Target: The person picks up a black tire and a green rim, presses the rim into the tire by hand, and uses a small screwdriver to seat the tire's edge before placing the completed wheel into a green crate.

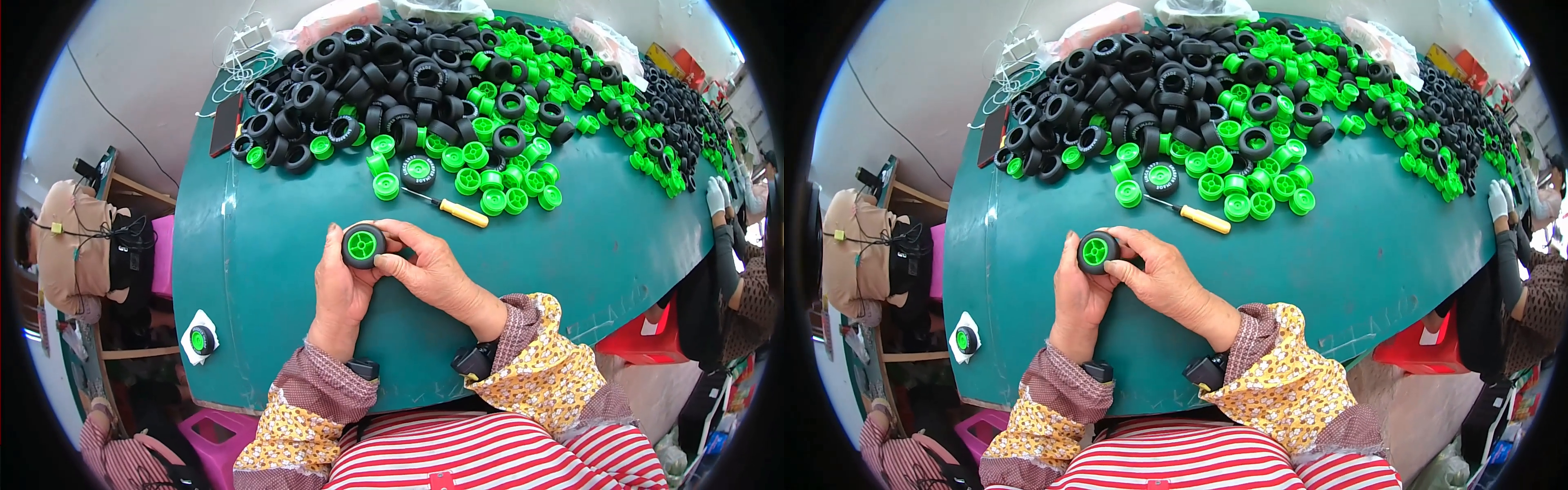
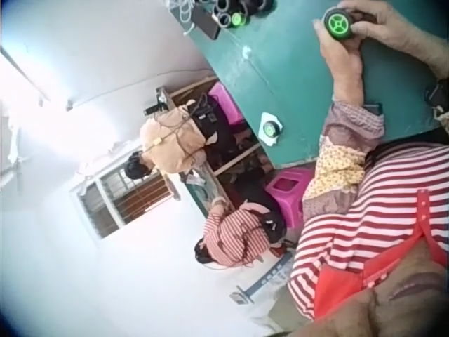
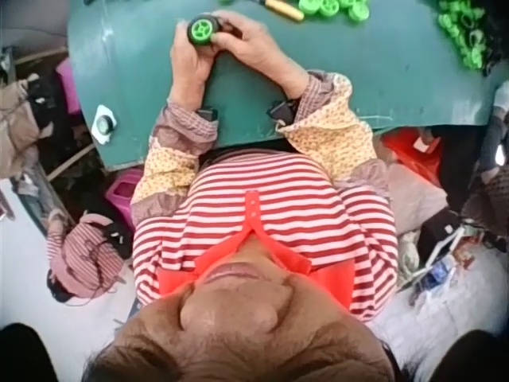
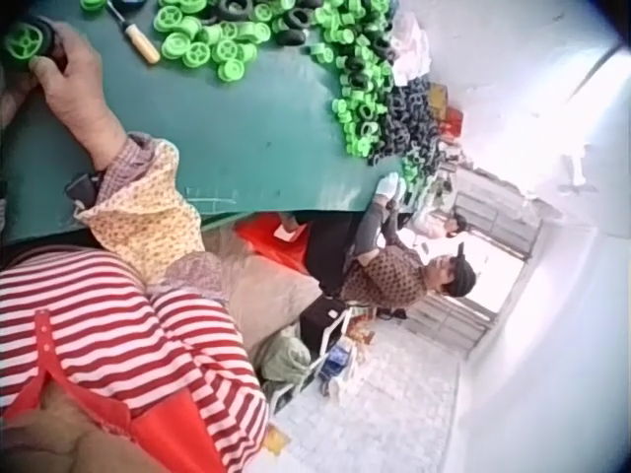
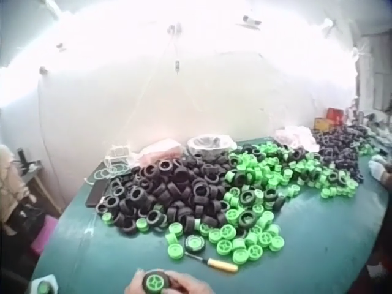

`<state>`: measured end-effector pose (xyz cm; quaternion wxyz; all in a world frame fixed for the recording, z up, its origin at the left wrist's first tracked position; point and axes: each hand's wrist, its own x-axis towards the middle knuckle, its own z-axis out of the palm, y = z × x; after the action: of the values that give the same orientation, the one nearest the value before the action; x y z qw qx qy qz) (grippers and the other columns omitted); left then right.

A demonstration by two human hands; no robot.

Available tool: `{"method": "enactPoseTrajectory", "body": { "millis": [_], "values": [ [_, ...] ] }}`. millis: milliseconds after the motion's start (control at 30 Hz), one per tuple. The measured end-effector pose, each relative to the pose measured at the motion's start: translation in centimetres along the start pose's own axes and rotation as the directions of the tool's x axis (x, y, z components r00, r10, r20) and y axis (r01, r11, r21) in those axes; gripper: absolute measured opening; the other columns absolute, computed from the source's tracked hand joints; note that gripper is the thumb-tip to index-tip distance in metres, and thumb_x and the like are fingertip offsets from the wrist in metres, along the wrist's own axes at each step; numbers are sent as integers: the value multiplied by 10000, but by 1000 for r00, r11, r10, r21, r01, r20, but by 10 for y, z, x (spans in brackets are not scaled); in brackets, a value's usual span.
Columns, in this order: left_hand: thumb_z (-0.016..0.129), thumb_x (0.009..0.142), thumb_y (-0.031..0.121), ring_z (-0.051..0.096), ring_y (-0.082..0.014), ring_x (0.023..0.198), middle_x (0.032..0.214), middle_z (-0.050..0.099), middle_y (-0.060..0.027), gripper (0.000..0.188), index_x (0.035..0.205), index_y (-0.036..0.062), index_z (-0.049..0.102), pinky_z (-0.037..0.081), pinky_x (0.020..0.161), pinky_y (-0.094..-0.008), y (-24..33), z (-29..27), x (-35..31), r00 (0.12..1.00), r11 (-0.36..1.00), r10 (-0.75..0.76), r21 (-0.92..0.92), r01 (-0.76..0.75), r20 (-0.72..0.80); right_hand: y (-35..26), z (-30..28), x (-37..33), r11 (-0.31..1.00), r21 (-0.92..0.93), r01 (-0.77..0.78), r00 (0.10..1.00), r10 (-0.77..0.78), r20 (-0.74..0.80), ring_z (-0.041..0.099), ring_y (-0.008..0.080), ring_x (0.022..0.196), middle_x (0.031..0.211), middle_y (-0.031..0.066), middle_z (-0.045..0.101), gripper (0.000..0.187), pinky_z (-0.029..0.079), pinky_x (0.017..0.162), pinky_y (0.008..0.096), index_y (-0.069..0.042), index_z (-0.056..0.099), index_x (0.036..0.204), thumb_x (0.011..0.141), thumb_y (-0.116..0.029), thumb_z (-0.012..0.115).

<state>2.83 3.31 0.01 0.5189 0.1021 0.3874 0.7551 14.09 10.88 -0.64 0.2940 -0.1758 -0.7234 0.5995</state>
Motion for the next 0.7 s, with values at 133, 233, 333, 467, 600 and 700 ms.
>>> {"method": "enactPoseTrajectory", "body": {
  "millis": [133,233,333,467,600,700],
  "values": [
    [323,944,344,605,-170,710,837,605,-109,424,973,-19,540,517,583,-250,-2,-3,4,996,993,4,115,7,-92,5,1,2,991,130,21,997,-11,-77,586,153,816,915,74,603,327,477,736,279,-38,530,1119,804,-91,600],
    [346,939,349,602,-148,694,847,605,-96,423,995,-24,536,504,569,-225,0,-8,4,998,968,55,246,-43,-41,2,-6,5,971,229,-72,994,89,-66,573,116,799,896,62,610,308,477,711,256,-39,533,1116,815,-74,583],
    [403,923,346,599,-136,679,871,602,-91,408,1046,-26,514,497,569,-214,3,-8,1,997,961,35,271,-53,71,6,-11,5,961,248,-121,990,134,-36,557,89,796,899,49,606,283,467,694,225,-34,542,1103,825,-73,576],
    [575,855,256,600,-139,682,914,591,-87,398,1124,-16,464,494,585,-213,5,-7,-4,988,897,-56,441,-14,147,10,-12,5,941,314,-128,989,146,-34,546,84,775,888,41,597,279,465,688,226,-6,538,1099,839,-102,574],
    [631,811,142,594,-145,779,994,564,-83,444,1178,-11,433,490,654,-217,3,-4,-5,986,925,-15,376,-49,165,9,-7,1,889,417,-189,976,216,-16,535,75,761,874,19,582,282,464,665,216,18,536,1087,875,-167,540],
    [628,801,117,577,-143,856,1008,558,-76,489,1224,8,407,507,689,-233,-1,2,-9,982,898,87,413,-150,166,7,-2,-2,913,362,-187,976,215,-37,521,66,714,879,15,559,290,458,627,201,6,541,1064,915,-235,478]
  ]
}}
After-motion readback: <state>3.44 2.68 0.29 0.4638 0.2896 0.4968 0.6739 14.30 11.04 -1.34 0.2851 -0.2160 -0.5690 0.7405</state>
